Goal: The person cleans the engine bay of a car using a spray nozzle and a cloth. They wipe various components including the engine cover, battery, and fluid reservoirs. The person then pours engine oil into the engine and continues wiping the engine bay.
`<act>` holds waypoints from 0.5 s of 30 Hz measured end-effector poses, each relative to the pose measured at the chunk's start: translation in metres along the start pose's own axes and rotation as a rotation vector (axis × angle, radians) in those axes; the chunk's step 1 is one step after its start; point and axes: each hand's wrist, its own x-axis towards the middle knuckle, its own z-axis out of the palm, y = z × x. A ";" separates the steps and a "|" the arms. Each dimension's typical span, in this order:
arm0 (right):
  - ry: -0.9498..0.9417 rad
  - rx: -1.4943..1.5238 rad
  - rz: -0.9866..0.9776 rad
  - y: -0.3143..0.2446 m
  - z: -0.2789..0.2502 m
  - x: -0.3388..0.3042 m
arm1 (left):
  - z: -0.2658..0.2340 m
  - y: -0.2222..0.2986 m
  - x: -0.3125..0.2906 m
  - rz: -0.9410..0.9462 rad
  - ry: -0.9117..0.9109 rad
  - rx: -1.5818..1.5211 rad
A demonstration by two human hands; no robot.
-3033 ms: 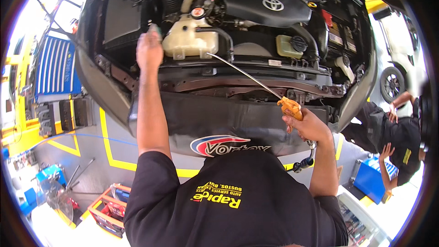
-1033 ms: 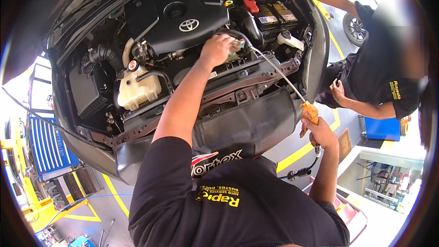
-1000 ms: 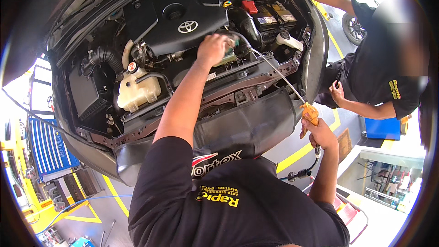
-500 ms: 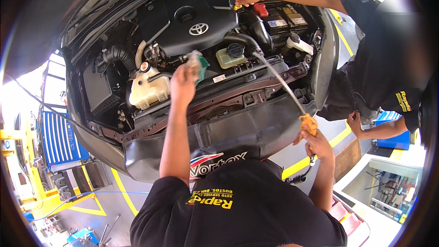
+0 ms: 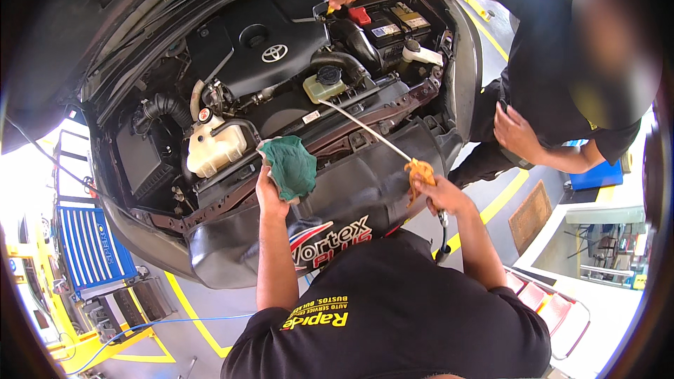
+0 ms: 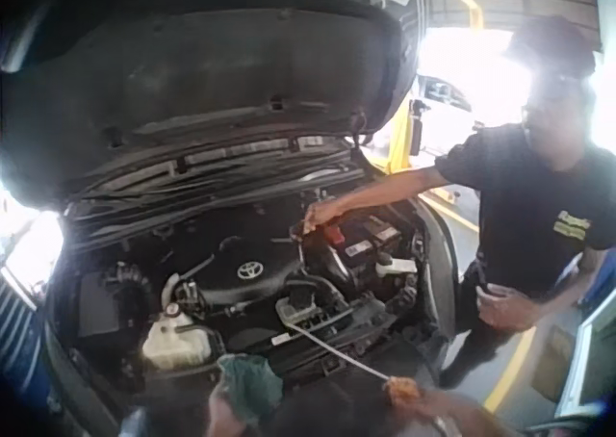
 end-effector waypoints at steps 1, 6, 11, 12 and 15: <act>0.009 0.018 0.037 -0.001 -0.003 0.007 | 0.000 -0.002 -0.001 0.007 -0.005 0.015; 0.093 -0.028 -0.129 -0.026 -0.011 0.047 | -0.007 -0.002 -0.007 0.172 -0.023 0.222; -0.040 0.057 -0.266 -0.070 -0.012 0.101 | -0.015 -0.004 -0.019 0.275 0.078 0.277; -0.051 0.019 -0.220 -0.075 -0.006 0.112 | -0.017 -0.006 -0.023 0.292 0.133 0.311; -0.148 -0.196 -0.182 -0.079 0.017 0.133 | -0.021 -0.006 -0.036 0.351 0.219 0.308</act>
